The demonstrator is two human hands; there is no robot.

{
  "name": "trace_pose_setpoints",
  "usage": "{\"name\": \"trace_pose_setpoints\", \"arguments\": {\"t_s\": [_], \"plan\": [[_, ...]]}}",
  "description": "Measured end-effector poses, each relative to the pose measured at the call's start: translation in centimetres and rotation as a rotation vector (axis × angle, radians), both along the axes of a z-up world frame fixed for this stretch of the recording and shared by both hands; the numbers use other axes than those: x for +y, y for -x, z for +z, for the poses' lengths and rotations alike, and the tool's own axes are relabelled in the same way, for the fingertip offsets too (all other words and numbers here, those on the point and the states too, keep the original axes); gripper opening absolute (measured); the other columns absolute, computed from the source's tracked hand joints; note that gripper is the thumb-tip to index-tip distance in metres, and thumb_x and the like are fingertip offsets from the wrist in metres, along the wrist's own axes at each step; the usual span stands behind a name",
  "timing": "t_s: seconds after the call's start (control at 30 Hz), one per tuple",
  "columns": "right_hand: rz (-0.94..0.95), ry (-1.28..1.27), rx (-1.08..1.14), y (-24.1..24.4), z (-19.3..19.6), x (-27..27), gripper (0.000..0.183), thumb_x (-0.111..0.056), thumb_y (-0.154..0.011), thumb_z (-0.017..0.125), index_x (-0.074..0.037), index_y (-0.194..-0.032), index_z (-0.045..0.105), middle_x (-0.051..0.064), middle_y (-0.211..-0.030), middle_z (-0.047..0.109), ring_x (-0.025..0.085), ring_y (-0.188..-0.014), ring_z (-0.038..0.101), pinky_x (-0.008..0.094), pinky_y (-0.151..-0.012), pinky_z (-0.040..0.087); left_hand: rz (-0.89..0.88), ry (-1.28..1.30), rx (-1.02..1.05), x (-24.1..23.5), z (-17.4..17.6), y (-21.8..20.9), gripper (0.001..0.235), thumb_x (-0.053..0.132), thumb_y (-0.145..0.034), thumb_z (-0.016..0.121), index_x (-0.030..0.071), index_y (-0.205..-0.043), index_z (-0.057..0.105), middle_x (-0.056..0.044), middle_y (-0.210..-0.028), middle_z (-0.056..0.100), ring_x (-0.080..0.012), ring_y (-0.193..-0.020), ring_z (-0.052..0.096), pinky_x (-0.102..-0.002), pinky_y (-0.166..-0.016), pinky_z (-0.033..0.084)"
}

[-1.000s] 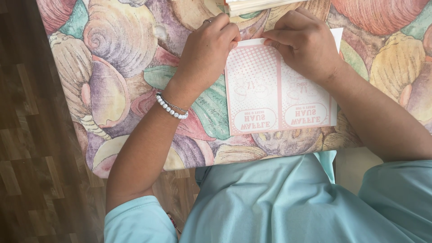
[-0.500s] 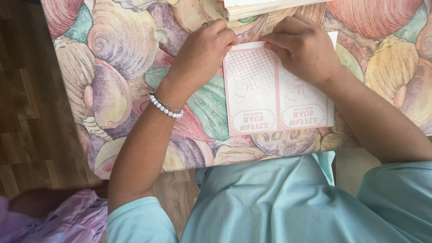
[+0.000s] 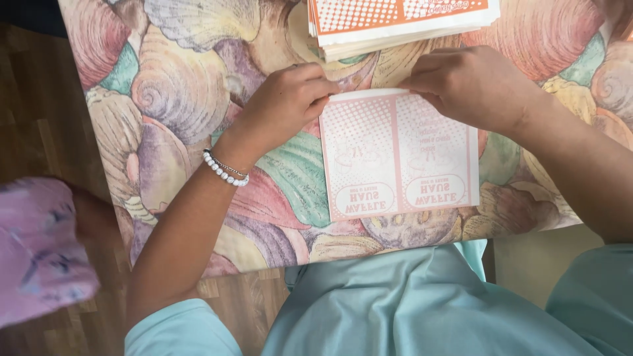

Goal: Folding and stacking paper bags on a table

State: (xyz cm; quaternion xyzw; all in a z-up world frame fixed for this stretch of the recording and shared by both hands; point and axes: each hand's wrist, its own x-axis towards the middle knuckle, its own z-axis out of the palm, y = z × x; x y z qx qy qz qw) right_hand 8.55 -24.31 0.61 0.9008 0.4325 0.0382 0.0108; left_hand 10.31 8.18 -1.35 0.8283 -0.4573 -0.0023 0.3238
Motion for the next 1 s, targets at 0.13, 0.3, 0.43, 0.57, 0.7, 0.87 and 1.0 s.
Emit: {"name": "trace_pose_setpoints", "arguments": {"t_s": [0.13, 0.3, 0.43, 0.57, 0.7, 0.87, 1.0], "plan": [[-0.006, -0.004, 0.042, 0.2, 0.6, 0.2, 0.013, -0.016, -0.100, 0.065, -0.026, -0.104, 0.072, -0.006, -0.088, 0.066, 0.020, -0.082, 0.069, 0.036, -0.060, 0.057, -0.031, -0.097, -0.183, -0.1, -0.1, -0.1, 0.035, -0.010, -0.087, 0.072, 0.000, -0.120, 0.074, -0.007, -0.093, 0.062, -0.0209, -0.073, 0.061, -0.033, -0.058, 0.055], [0.132, 0.083, -0.018, 1.0, 1.3, 0.6, 0.044, -0.004, -0.090, 0.067, -0.010, -0.134, 0.065, -0.003, -0.098, 0.063, 0.017, -0.082, 0.064, 0.033, -0.059, 0.061, -0.110, -0.254, -0.467, -0.4, 0.4, 0.1, 0.026, 0.001, -0.096, 0.073, 0.001, -0.121, 0.072, -0.003, -0.088, 0.062, -0.0143, -0.066, 0.056, -0.026, -0.047, 0.048], [0.142, 0.129, -0.061, 1.6, 1.0, 0.7, 0.042, -0.006, -0.092, 0.064, -0.012, -0.134, 0.062, -0.005, -0.104, 0.061, 0.016, -0.084, 0.062, 0.032, -0.052, 0.058, -0.169, -0.358, -0.544, -0.8, 2.0, 0.3, 0.027, -0.002, -0.094, 0.068, 0.004, -0.120, 0.070, -0.001, -0.096, 0.063, -0.0144, -0.066, 0.055, -0.027, -0.049, 0.052], [0.198, 0.212, -0.143, 1.8, 0.9, 0.9, 0.043, -0.006, -0.092, 0.067, -0.011, -0.134, 0.062, -0.004, -0.100, 0.060, 0.014, -0.079, 0.060, 0.026, -0.055, 0.056, -0.224, -0.400, -0.598, -1.1, 1.5, 0.3, 0.012, 0.000, -0.093, 0.065, 0.012, -0.094, 0.064, 0.001, -0.094, 0.058, -0.0151, -0.064, 0.053, -0.031, -0.053, 0.049], [0.248, 0.225, -0.116, 1.8, 0.9, 1.4, 0.039, -0.003, -0.090, 0.067, -0.003, -0.129, 0.064, 0.001, -0.104, 0.062, 0.015, -0.075, 0.060, 0.029, -0.064, 0.059, -0.297, -0.531, -0.561, -1.6, 1.8, 0.8, 0.035, -0.004, -0.091, 0.067, 0.020, -0.065, 0.058, 0.003, -0.080, 0.051, -0.0124, -0.062, 0.049, -0.029, -0.054, 0.047], [0.222, 0.267, -0.180, 2.0, 0.8, 1.6, 0.044, -0.005, -0.090, 0.067, -0.009, -0.134, 0.063, -0.004, -0.096, 0.060, 0.013, -0.076, 0.058, 0.025, -0.059, 0.055, -0.296, -0.608, -0.715, -2.0, 2.5, 1.2, 0.037, -0.001, -0.086, 0.065, 0.029, -0.064, 0.062, 0.006, -0.085, 0.056, -0.0105, -0.062, 0.050, -0.026, -0.052, 0.042], [0.194, 0.334, -0.173, 2.4, 1.2, 1.9, 0.060, -0.006, -0.091, 0.065, -0.017, -0.149, 0.054, -0.008, -0.088, 0.058, 0.011, -0.073, 0.055, 0.022, -0.059, 0.054, -0.262, -0.576, -0.765, -2.1, 2.1, 1.1, 0.028, 0.000, -0.092, 0.061, 0.024, -0.077, 0.063, 0.005, -0.079, 0.051, -0.0118, -0.066, 0.051, -0.026, -0.050, 0.044]]}}
